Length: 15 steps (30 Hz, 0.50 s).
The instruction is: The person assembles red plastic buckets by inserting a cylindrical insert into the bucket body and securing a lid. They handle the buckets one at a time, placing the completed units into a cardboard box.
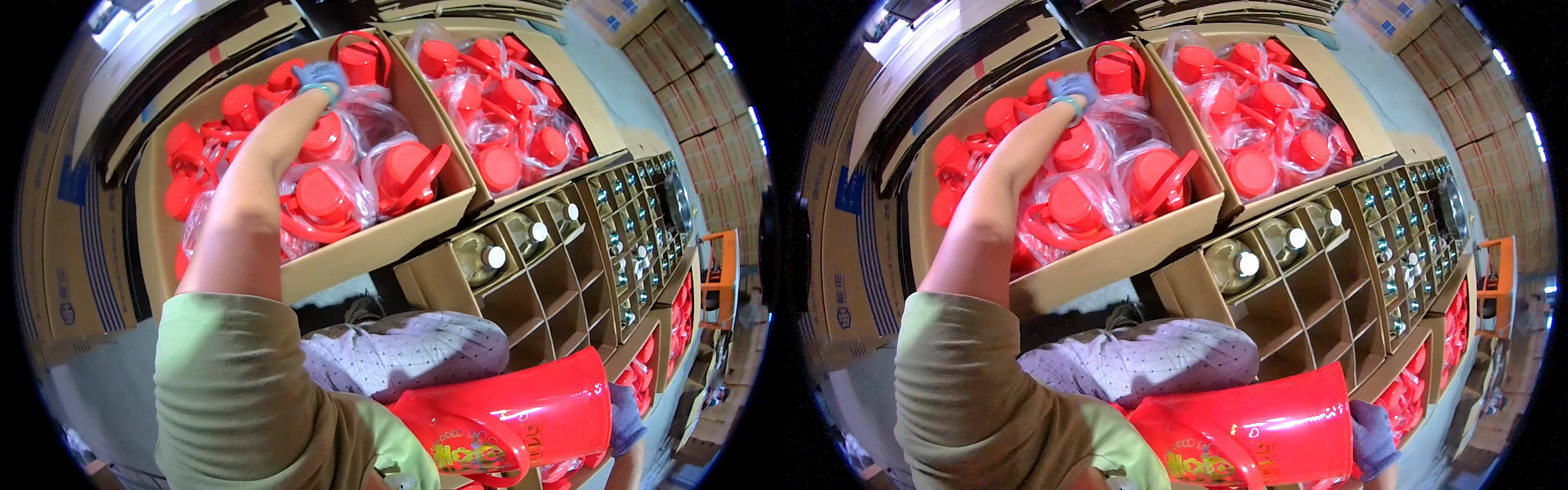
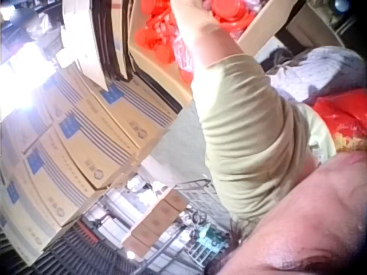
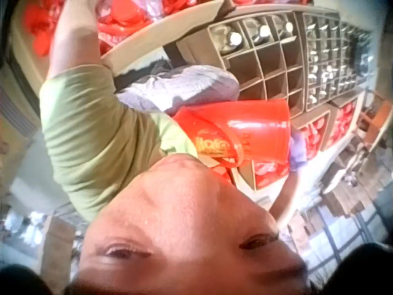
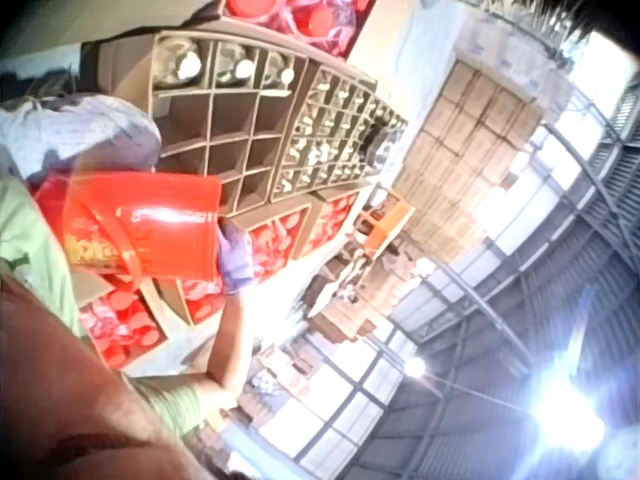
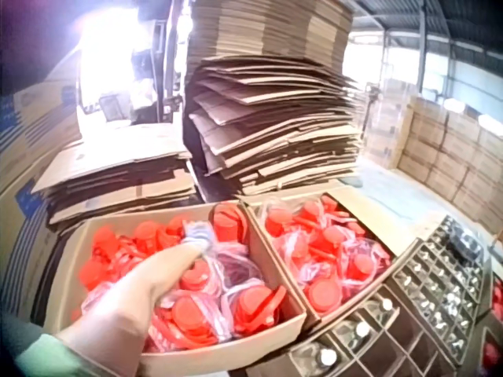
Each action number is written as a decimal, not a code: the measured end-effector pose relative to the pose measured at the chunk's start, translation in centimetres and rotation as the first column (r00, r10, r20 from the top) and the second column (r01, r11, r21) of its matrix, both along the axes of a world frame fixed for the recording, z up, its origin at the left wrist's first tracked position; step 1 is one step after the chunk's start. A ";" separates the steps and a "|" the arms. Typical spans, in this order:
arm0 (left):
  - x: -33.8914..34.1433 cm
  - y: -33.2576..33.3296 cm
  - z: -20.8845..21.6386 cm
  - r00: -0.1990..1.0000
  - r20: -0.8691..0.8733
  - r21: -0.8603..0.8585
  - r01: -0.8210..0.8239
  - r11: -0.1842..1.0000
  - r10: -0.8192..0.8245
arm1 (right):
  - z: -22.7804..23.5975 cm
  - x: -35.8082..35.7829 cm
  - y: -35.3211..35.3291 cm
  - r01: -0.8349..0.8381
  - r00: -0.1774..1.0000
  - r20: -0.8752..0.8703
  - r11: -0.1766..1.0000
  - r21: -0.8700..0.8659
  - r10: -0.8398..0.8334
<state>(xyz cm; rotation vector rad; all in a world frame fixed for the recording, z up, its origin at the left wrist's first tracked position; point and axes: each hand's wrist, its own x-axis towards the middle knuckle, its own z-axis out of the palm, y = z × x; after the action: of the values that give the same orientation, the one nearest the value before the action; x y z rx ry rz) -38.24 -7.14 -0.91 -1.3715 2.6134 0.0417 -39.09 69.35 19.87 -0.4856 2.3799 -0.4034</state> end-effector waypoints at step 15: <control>-4.5 -0.5 -7.5 0.967 -0.241 -0.066 0.064 0.996 -0.078 | 0.6 -0.2 -3.6 0.029 1.000 0.000 0.999 -0.026 -0.029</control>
<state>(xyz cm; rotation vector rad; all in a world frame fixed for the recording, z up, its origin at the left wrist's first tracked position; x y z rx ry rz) -42.77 -7.61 -8.39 -1.3683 2.8846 0.1339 -39.25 65.71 20.47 -0.4638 2.3874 -0.4471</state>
